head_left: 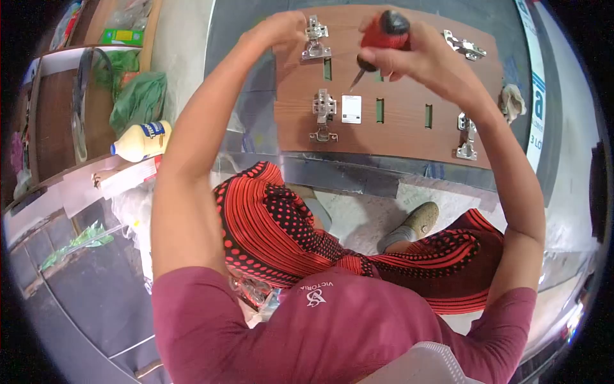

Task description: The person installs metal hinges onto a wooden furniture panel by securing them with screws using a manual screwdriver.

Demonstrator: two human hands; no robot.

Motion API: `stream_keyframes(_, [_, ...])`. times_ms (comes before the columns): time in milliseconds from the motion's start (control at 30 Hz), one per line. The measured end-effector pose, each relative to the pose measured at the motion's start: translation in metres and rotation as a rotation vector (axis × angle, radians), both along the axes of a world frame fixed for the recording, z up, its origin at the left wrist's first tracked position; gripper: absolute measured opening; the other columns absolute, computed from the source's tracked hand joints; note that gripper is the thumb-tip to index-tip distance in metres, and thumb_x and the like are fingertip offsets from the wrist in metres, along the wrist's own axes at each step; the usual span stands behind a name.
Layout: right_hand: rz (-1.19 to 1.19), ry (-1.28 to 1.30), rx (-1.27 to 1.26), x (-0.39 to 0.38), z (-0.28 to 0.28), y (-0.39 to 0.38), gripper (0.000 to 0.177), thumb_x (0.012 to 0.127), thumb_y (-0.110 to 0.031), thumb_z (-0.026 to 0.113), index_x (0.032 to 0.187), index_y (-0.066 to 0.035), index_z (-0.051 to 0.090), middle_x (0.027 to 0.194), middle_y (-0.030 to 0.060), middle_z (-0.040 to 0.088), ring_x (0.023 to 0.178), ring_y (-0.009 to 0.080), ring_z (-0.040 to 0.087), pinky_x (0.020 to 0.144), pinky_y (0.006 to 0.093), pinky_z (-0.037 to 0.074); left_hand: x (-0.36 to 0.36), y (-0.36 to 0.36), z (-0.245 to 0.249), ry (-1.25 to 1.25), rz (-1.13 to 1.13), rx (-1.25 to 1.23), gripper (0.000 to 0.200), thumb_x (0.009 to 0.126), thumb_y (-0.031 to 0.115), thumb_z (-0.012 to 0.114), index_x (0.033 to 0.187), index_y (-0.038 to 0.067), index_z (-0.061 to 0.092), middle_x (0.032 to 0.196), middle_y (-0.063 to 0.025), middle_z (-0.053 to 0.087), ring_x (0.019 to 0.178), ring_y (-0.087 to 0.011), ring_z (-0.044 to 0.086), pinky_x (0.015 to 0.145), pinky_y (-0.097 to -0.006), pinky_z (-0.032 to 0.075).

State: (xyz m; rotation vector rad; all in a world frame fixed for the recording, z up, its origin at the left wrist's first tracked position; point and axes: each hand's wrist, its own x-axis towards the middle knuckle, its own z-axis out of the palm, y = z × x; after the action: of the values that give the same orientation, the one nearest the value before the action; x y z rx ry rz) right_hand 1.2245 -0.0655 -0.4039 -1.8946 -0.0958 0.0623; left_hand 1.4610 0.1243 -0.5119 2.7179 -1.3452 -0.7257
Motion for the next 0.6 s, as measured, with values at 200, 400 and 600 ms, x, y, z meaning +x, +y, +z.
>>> stream_keyframes(200, [0.073, -0.075, -0.068, 0.009, -0.027, 0.025, 0.039, 0.08, -0.031, 0.07, 0.101, -0.001, 0.055, 0.08, 0.0172, 0.066, 0.073, 0.0233, 0.067, 0.063, 0.0351, 0.051, -0.124, 0.07, -0.038, 0.269, -0.14, -0.306, 0.074, 0.073, 0.029, 0.074, 0.133, 0.006, 0.04, 0.106, -0.0216, 0.056, 0.105, -0.0381, 0.054, 0.084, -0.043, 0.046])
stream_keyframes(400, [0.117, -0.214, -0.133, 0.015, -0.039, 0.04, 0.036, 0.079, -0.028, 0.069, 0.101, -0.003, 0.055, 0.079, 0.02, 0.064, 0.074, 0.0375, 0.063, 0.067, 0.0407, 0.049, -0.172, 0.072, -0.044, 0.107, 0.085, -0.225, 0.086, 0.067, 0.036, 0.08, 0.134, 0.006, 0.035, 0.114, -0.0194, 0.047, 0.109, -0.0394, 0.049, 0.09, -0.0441, 0.044])
stream_keyframes(600, [0.132, -0.234, -0.161, 0.014, -0.042, 0.04, 0.034, 0.078, -0.026, 0.068, 0.102, -0.007, 0.055, 0.079, 0.0184, 0.064, 0.077, 0.0382, 0.063, 0.068, 0.0429, 0.049, -0.168, 0.056, -0.02, 0.212, 0.203, -0.047, 0.075, 0.064, 0.037, 0.081, 0.121, 0.002, 0.047, 0.11, -0.019, 0.048, 0.108, -0.037, 0.049, 0.092, -0.0415, 0.042])
